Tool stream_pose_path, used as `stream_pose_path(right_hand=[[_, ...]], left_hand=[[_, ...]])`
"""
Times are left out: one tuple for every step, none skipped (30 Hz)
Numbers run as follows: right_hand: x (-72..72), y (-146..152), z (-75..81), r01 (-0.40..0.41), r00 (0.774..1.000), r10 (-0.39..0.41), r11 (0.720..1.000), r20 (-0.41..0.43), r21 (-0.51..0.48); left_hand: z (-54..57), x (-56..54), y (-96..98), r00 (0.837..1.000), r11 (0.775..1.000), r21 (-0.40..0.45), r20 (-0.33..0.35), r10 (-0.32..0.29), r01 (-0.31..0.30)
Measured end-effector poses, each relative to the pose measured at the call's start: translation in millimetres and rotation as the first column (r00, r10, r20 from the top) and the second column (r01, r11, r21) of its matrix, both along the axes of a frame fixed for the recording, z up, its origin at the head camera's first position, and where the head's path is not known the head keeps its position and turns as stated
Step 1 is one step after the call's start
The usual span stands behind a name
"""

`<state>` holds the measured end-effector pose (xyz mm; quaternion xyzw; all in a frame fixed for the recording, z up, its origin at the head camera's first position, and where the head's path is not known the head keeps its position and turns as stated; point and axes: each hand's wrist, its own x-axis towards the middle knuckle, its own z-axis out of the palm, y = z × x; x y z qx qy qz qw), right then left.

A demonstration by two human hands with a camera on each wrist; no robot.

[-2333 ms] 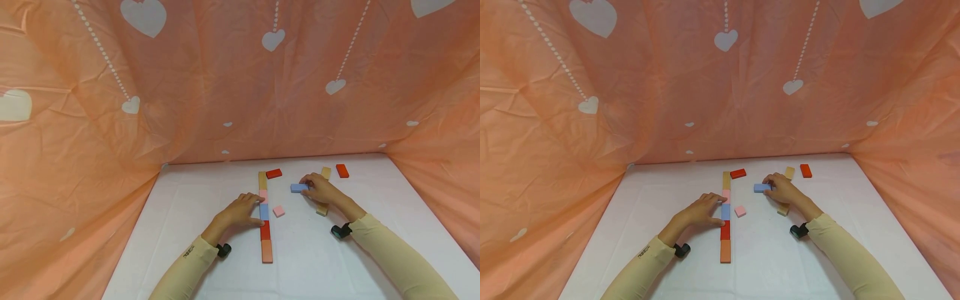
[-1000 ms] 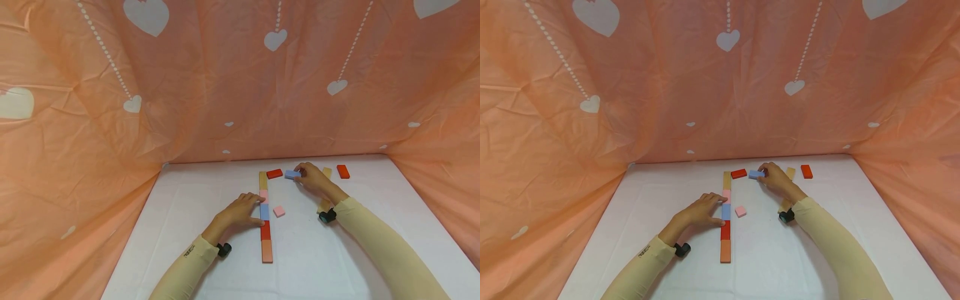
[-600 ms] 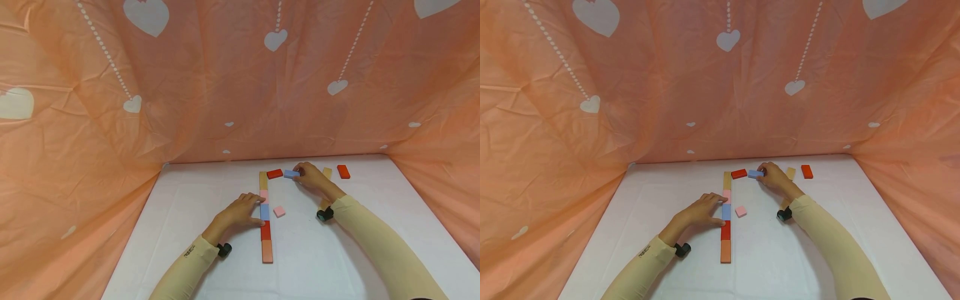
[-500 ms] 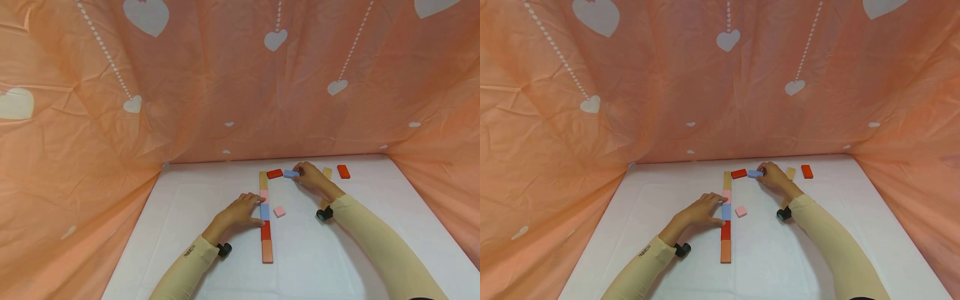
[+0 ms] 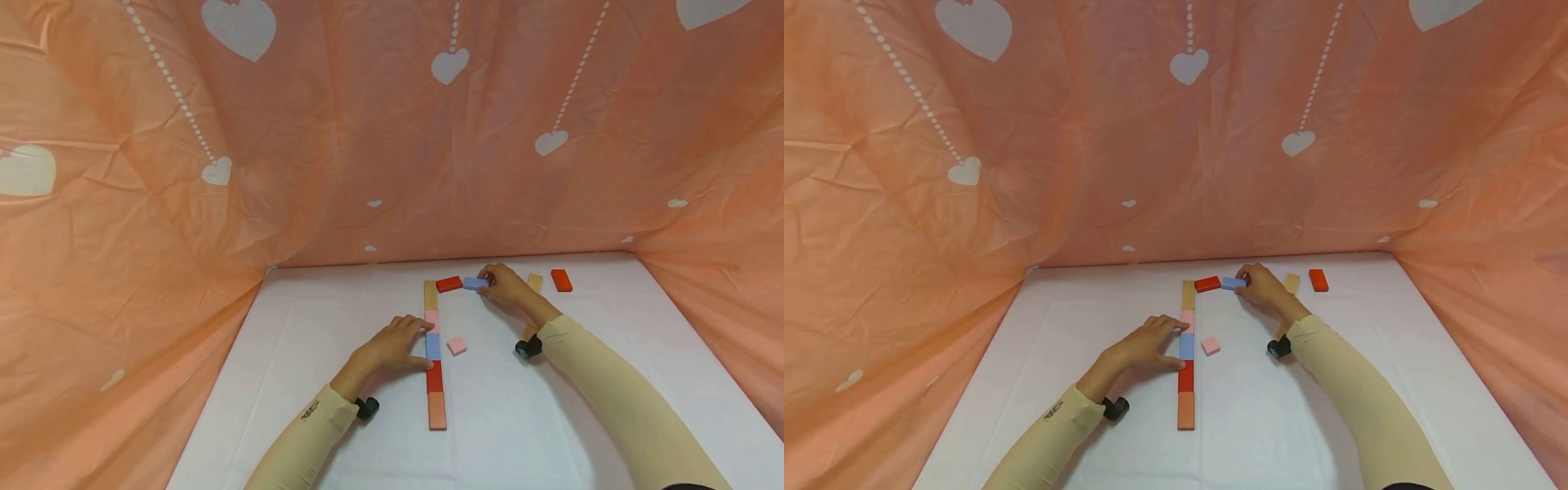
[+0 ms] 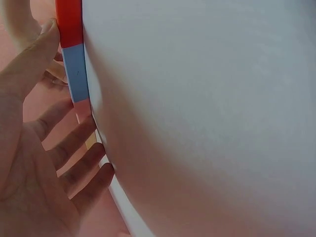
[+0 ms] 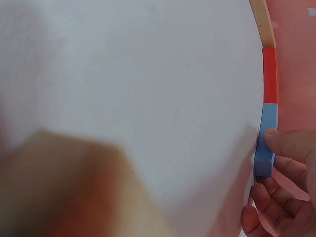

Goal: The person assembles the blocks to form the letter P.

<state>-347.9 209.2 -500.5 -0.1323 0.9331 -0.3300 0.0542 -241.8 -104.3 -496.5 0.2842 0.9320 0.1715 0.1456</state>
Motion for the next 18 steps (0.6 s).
stream_pose_path(right_hand=[[0.0,0.0,0.2,0.001,1.0,-0.001,1.0,0.003,0.003],[0.0,-0.2,0.5,0.003,1.0,-0.003,1.0,0.006,0.006],[-0.2,-0.2,0.5,0.007,1.0,-0.007,1.0,0.013,0.008],[-0.5,-0.1,0.2,0.008,1.0,-0.008,1.0,0.014,0.01],[-0.6,-0.1,0.2,0.007,1.0,-0.008,1.0,0.015,0.011],[-0.9,0.0,0.1,0.007,1.0,-0.008,1.0,0.015,0.012],[-1.0,0.1,0.0,0.007,1.0,-0.007,1.0,0.014,0.012],[-1.0,0.0,-0.1,0.011,1.0,-0.011,1.0,0.018,0.011],[-1.3,0.1,-0.2,0.011,1.0,-0.011,1.0,0.017,0.012],[-1.2,0.1,0.0,0.011,1.0,-0.011,1.0,0.018,0.011],[-1.3,0.0,0.1,0.013,1.0,-0.013,1.0,0.021,0.01],[-1.4,0.0,0.2,0.013,1.0,-0.013,1.0,0.02,0.011],[-1.5,-0.1,0.3,0.012,1.0,-0.013,1.0,0.02,0.011],[-1.5,-0.1,0.5,0.014,1.0,-0.014,1.0,0.021,0.012],[-1.5,0.0,0.8,0.012,1.0,-0.012,1.0,0.019,0.014],[-1.4,0.0,1.0,0.012,1.0,-0.012,1.0,0.02,0.014],[-1.2,0.1,1.1,0.012,1.0,-0.012,1.0,0.022,0.015],[-1.2,0.2,1.2,0.011,1.0,-0.012,1.0,0.022,0.017]], left_hand=[[-0.2,-0.2,0.1,1.0,1.0,-0.001,0.001,0.001,-0.001],[-0.2,-0.2,0.1,1.0,1.0,-0.001,0.002,0.001,-0.001],[-0.1,-0.2,0.1,1.0,1.0,-0.001,0.003,0.002,-0.002],[0.1,-0.1,0.0,1.0,1.0,0.0,0.003,0.002,-0.002],[0.2,-0.2,0.0,1.0,1.0,0.001,0.003,0.001,-0.001],[0.3,-0.3,0.1,1.0,1.0,0.003,0.003,0.001,-0.001],[0.5,-0.3,0.1,1.0,1.0,0.004,0.003,0.0,0.0],[0.6,-0.3,0.1,1.0,1.0,0.004,0.003,-0.002,0.002],[0.7,-0.3,0.2,1.0,1.0,0.003,0.002,-0.002,0.002],[0.9,-0.3,0.2,1.0,1.0,0.002,0.002,-0.003,0.003],[1.1,-0.3,0.4,1.0,1.0,0.002,0.002,-0.002,0.002],[1.2,-0.2,0.5,1.0,1.0,0.001,0.003,-0.001,0.001],[1.3,-0.2,0.6,1.0,1.0,0.0,0.004,-0.001,0.001],[1.3,-0.1,0.6,1.0,1.0,-0.001,0.006,0.0,0.0],[1.4,0.0,0.7,1.0,1.0,-0.001,0.007,0.001,-0.001],[1.4,0.1,0.8,1.0,1.0,-0.001,0.007,0.002,-0.002],[1.4,0.2,0.8,1.0,1.0,-0.002,0.007,0.002,-0.002],[1.3,0.3,0.9,1.0,1.0,-0.002,0.007,0.001,-0.001]])
